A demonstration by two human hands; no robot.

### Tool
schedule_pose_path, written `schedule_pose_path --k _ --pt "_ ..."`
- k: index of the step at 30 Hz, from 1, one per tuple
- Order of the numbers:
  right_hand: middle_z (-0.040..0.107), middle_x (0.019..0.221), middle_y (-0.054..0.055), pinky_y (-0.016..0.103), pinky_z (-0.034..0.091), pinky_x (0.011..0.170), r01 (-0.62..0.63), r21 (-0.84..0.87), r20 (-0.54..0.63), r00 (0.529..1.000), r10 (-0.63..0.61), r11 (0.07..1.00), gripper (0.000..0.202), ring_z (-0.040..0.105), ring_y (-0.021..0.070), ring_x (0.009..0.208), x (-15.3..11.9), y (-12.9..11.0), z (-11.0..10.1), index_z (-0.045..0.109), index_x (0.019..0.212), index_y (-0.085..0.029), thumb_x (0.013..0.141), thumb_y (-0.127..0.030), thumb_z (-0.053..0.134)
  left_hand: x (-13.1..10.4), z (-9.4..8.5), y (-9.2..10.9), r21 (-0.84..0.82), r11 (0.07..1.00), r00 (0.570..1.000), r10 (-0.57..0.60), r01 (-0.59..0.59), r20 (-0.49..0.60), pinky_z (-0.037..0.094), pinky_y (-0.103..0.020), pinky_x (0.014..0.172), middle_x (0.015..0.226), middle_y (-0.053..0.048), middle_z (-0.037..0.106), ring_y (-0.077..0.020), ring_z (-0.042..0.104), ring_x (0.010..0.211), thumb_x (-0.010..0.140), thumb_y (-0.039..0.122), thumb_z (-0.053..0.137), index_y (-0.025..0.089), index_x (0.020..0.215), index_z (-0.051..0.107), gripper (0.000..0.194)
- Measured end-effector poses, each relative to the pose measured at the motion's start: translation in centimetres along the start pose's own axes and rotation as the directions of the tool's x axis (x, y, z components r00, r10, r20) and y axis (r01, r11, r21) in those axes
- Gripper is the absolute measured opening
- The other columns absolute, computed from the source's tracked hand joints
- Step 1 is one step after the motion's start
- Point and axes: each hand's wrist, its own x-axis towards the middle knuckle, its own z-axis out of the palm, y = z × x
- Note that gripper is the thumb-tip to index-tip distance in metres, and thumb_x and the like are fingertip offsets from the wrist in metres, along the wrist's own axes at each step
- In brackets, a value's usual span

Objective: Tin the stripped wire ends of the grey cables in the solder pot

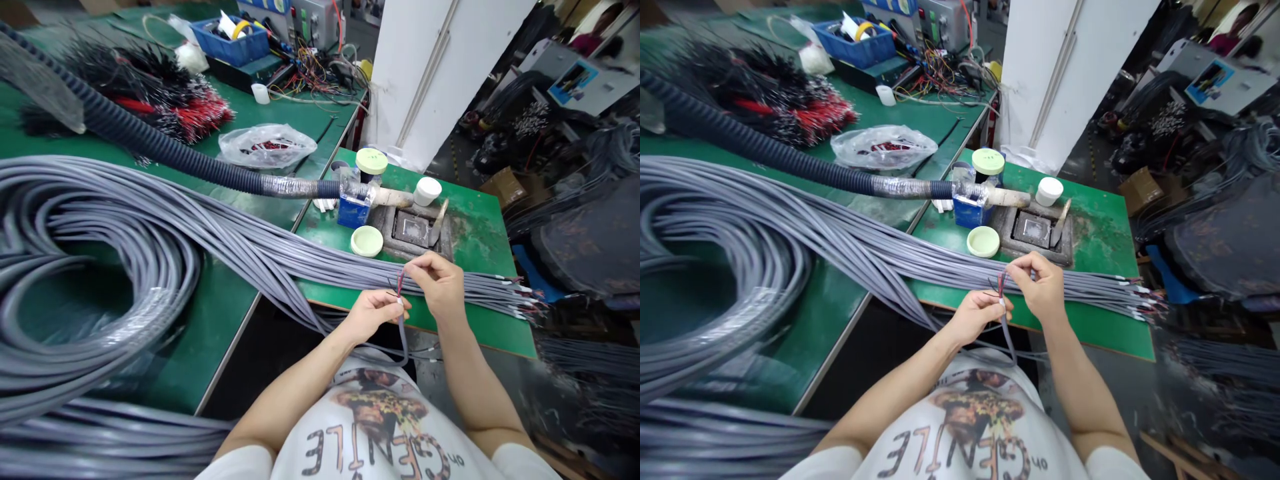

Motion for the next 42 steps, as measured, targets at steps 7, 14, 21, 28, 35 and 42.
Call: schedule_pose_path --k 7,14,21,28,35,42 --pt "0.054 0.058 -0.002 0.025 0.039 0.058 -0.074 0.201 -0.04 0.996 0.084 0.977 0.022 0.049 0.0114 0.057 0.3 1.4 -0.6 0.068 0.075 -0.02 0.087 -0.036 0.058 0.2 -0.5 -0.3 -0.056 0.998 1.0 -0.012 0.011 -0.023 0.045 -0.022 0.058 0.066 -0.004 0.068 -0.0103 0.06 0.057 0.064 0.039 0.08 0.011 0.077 0.073 0.031" --pt "0.063 0.069 0.0 0.027 0.043 0.063 -0.04 -0.018 0.169 0.985 0.043 0.999 0.008 0.056 0.0133 0.064 -0.4 0.7 0.3 0.07 0.075 -0.02 0.075 -0.028 0.071 0.4 -0.8 -0.8 -0.053 0.998 1.0 -0.023 0.023 -0.005 0.047 -0.023 0.061 0.065 -0.005 0.07 -0.01 0.059 0.056 0.065 0.036 0.08 0.011 0.075 0.073 0.028" --pt "0.062 0.062 -0.001 0.026 0.04 0.057 -0.029 0.07 0.083 0.996 0.024 0.997 0.014 0.054 0.0118 0.059 -0.5 0.4 1.0 0.07 0.066 -0.02 0.079 -0.024 0.067 0.4 -0.9 -1.2 -0.074 0.997 0.999 -0.024 0.022 -0.026 0.047 -0.024 0.061 0.064 -0.005 0.069 -0.0107 0.059 0.056 0.063 0.04 0.081 0.012 0.079 0.074 0.033" --pt "0.051 0.052 -0.003 0.027 0.037 0.054 -0.091 0.224 -0.072 0.991 0.109 0.97 0.021 0.047 0.0112 0.052 0.4 1.8 1.2 0.069 0.06 -0.019 0.08 -0.026 0.064 0.5 -1.0 -1.1 -0.036 0.997 0.996 0.068 -0.07 -0.056 0.046 -0.022 0.062 0.068 -0.005 0.07 -0.0101 0.059 0.059 0.068 0.035 0.079 0.013 0.08 0.075 0.026" --pt "0.059 0.064 0.0 0.029 0.043 0.064 0.013 -0.028 0.03 0.999 -0.012 1.0 0.02 0.054 0.0138 0.063 0.0 0.9 -0.2 0.069 0.069 -0.019 0.084 -0.028 0.059 0.7 -1.0 -1.4 0.027 0.995 0.989 0.097 -0.095 -0.112 0.046 -0.023 0.06 0.068 -0.004 0.07 -0.0095 0.057 0.057 0.068 0.033 0.078 0.013 0.079 0.074 0.023" --pt "0.053 0.058 -0.002 0.027 0.038 0.057 0.05 -0.181 0.043 0.998 -0.042 0.982 0.023 0.047 0.0114 0.056 -0.9 -0.2 1.5 0.059 0.057 -0.019 0.08 -0.021 0.058 0.4 -0.2 -1.1 0.071 0.99 0.987 0.127 -0.121 -0.097 0.048 -0.025 0.065 0.069 -0.002 0.07 -0.012 0.06 0.063 0.065 0.033 0.08 0.014 0.071 0.072 0.022"
